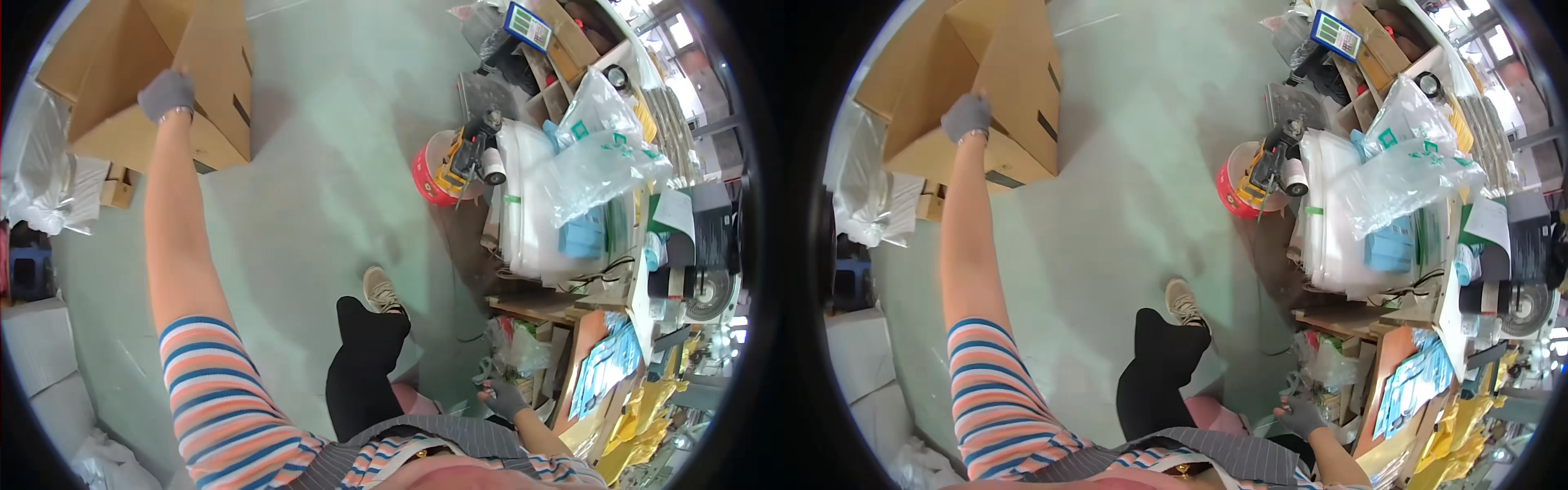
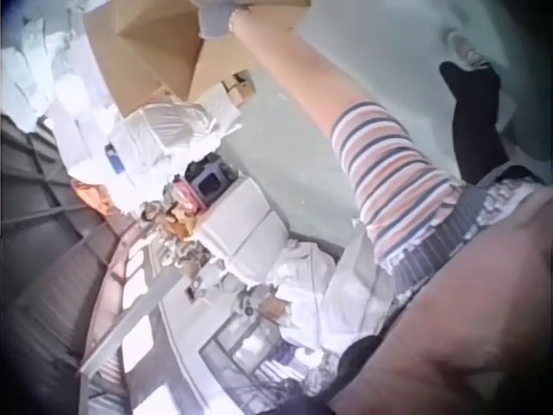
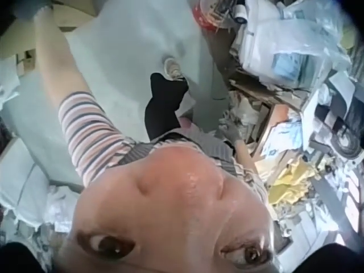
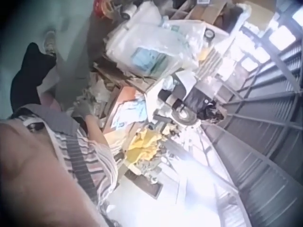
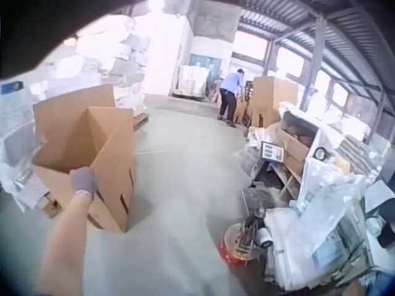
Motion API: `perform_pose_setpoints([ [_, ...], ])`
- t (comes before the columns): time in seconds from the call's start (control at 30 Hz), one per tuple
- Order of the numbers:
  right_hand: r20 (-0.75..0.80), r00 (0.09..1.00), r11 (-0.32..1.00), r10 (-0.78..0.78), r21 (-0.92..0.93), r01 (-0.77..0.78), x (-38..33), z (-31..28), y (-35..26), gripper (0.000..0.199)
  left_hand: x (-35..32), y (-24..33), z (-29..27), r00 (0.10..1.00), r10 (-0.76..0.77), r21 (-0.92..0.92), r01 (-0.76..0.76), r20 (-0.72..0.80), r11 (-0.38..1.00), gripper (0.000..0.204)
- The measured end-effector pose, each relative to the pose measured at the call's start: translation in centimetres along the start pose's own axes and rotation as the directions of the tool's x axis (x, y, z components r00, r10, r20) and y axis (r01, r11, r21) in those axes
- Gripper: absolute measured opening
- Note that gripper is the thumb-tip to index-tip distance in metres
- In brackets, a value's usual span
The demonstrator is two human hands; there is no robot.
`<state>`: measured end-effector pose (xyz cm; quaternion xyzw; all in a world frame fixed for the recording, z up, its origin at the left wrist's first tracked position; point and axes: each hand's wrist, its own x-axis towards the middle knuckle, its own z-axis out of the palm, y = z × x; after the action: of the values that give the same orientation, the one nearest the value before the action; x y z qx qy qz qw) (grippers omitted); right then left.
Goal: Gathering wooden chopsticks, bagging them, and placing them into boxes at a factory workstation.
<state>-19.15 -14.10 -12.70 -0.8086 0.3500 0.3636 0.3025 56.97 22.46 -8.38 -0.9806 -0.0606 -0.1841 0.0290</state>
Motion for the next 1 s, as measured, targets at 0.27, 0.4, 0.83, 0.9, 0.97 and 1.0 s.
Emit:
perform_pose_setpoints([
  [0.27,-0.155,0.987,0.989,-0.029,0.137,0.05,-8.0,3.9,2.8,0.05,-22.5,-12.5,-0.1,0.981,0.176,-0.237,-0.154,0.078,0.959,0.039],
  [0.4,-0.127,0.989,0.995,-0.082,0.038,0.087,-12.0,8.7,10.9,0.049,-35.0,-16.7,-9.4,0.857,0.497,-0.316,-0.513,-0.135,0.798,0.033],
  [0.83,-0.554,0.769,0.873,-0.32,0.142,0.466,-16.6,11.5,10.3,0.043,-59.8,-20.8,-28.3,0.623,0.57,-0.34,-0.459,0.535,0.821,0.043],
  [0.9,-0.595,0.753,0.864,-0.282,0.184,0.469,-18.4,10.8,9.6,0.044,-60.5,-13.5,-27.3,0.539,0.67,-0.4,-0.541,0.512,0.74,0.033],
  [0.97,-0.701,0.615,0.796,-0.361,0.112,0.595,-19.8,11.3,10.4,0.044,-61.0,-7.6,-28.4,0.438,0.717,-0.393,-0.622,0.543,0.677,0.03],
  [1.0,-0.727,0.61,0.799,-0.315,0.143,0.584,-20.8,11.1,10.8,0.044,-61.2,-5.5,-28.2,0.433,0.814,-0.449,-0.682,0.387,0.577,0.028],
])
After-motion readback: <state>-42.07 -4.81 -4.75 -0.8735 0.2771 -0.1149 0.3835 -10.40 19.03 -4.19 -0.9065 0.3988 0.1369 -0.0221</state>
